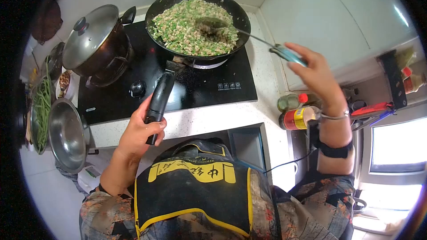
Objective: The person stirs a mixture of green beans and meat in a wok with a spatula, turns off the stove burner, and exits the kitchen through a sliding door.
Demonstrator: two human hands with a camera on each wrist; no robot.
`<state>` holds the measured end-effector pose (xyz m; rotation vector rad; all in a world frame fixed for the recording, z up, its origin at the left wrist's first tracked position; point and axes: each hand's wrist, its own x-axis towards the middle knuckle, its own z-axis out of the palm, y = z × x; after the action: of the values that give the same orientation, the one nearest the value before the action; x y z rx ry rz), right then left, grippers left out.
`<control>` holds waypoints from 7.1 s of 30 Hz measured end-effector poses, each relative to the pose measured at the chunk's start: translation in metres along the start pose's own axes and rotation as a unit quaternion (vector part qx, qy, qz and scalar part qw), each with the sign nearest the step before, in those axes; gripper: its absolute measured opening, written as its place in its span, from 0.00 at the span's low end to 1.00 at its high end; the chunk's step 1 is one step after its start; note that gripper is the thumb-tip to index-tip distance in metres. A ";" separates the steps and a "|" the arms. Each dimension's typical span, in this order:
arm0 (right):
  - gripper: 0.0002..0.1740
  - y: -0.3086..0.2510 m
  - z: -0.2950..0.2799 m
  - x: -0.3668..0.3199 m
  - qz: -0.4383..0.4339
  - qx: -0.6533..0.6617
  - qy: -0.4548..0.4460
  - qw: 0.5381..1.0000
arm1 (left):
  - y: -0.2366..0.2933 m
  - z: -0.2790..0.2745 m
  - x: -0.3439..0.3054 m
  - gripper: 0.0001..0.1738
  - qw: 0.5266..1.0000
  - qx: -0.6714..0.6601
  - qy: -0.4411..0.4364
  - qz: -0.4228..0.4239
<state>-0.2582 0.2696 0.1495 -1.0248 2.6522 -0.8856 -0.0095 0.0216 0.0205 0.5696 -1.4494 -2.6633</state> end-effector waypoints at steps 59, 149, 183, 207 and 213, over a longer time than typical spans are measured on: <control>0.29 0.040 0.061 0.025 0.142 0.282 -0.072 0.946 | -0.011 0.008 0.005 0.42 1.000 0.016 0.023 0.012; 0.28 -0.057 0.012 0.021 -0.096 -0.291 0.064 0.950 | 0.006 -0.026 0.010 0.40 1.000 -0.011 -0.015 -0.001; 0.28 0.040 0.024 0.097 0.167 0.115 -0.068 0.977 | -0.001 -0.007 0.004 0.43 1.000 0.004 0.013 -0.017; 0.27 -0.043 0.037 0.102 -0.239 -0.196 -0.093 0.946 | -0.005 -0.003 0.006 0.44 0.999 0.011 0.026 -0.020; 0.28 -0.068 0.007 0.035 -0.299 -0.442 -0.011 0.845 | -0.009 -0.001 0.007 0.43 0.999 -0.035 0.023 -0.011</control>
<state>-0.2441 0.2034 0.1858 -2.0892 2.7323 0.4271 -0.0143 0.0247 0.0104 0.6402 -1.3409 -2.6850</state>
